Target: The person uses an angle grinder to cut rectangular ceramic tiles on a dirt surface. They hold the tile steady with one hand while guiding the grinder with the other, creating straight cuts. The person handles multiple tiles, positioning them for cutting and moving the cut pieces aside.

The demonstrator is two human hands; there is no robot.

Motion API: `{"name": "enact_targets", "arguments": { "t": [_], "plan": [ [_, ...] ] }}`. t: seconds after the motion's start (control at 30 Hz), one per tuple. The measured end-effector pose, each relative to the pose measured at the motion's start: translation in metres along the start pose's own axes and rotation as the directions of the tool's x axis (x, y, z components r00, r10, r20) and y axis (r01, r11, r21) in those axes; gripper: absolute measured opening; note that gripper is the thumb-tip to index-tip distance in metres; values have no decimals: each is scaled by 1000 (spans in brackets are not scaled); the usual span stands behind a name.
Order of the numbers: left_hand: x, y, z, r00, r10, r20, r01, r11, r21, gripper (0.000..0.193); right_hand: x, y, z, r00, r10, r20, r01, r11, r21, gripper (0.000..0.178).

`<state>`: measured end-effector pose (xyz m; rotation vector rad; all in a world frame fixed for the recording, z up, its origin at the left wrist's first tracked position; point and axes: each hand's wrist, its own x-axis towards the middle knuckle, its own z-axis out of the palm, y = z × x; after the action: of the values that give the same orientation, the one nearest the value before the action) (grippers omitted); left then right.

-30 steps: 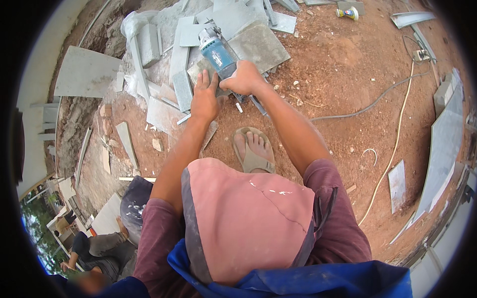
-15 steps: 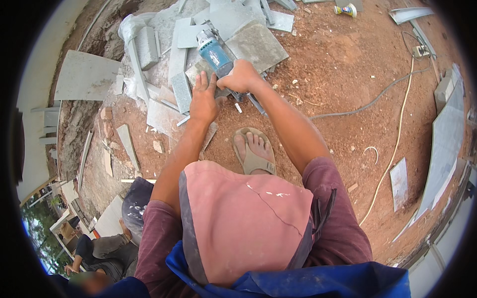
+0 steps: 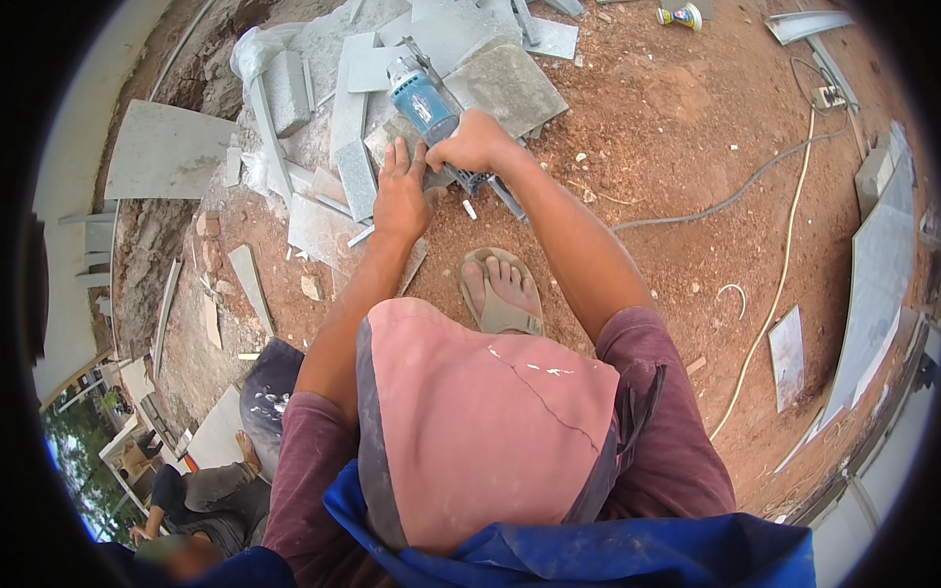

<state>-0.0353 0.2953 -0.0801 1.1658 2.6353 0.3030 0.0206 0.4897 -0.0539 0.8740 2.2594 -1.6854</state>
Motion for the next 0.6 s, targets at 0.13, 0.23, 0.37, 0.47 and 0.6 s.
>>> {"name": "enact_targets", "arguments": {
  "t": [0.13, 0.23, 0.37, 0.47, 0.6],
  "plan": [
    [0, -1, 1, 1000, 1, 1, -1, 1000, -3, 96, 3, 3, -1, 1000, 8, 13, -8, 1000, 9, 43],
    [0, 0, 1, 1000, -5, -1, 5, 1000, -2, 96, 0, -1, -2, 1000, 28, 9, -29, 1000, 3, 44],
    [-1, 0, 1, 1000, -12, -4, 12, 1000, -3, 95, -4, -7, -4, 999, 48, 19, -48, 999, 12, 44],
    [0, 0, 1, 1000, -17, 1, 17, 1000, -2, 95, -5, -7, -4, 998, 51, 24, -51, 999, 6, 44],
    [0, 3, -1, 999, -31, 15, 31, 1000, -3, 94, -6, -6, -5, 998, 47, 30, -46, 999, -3, 43]
  ]
}}
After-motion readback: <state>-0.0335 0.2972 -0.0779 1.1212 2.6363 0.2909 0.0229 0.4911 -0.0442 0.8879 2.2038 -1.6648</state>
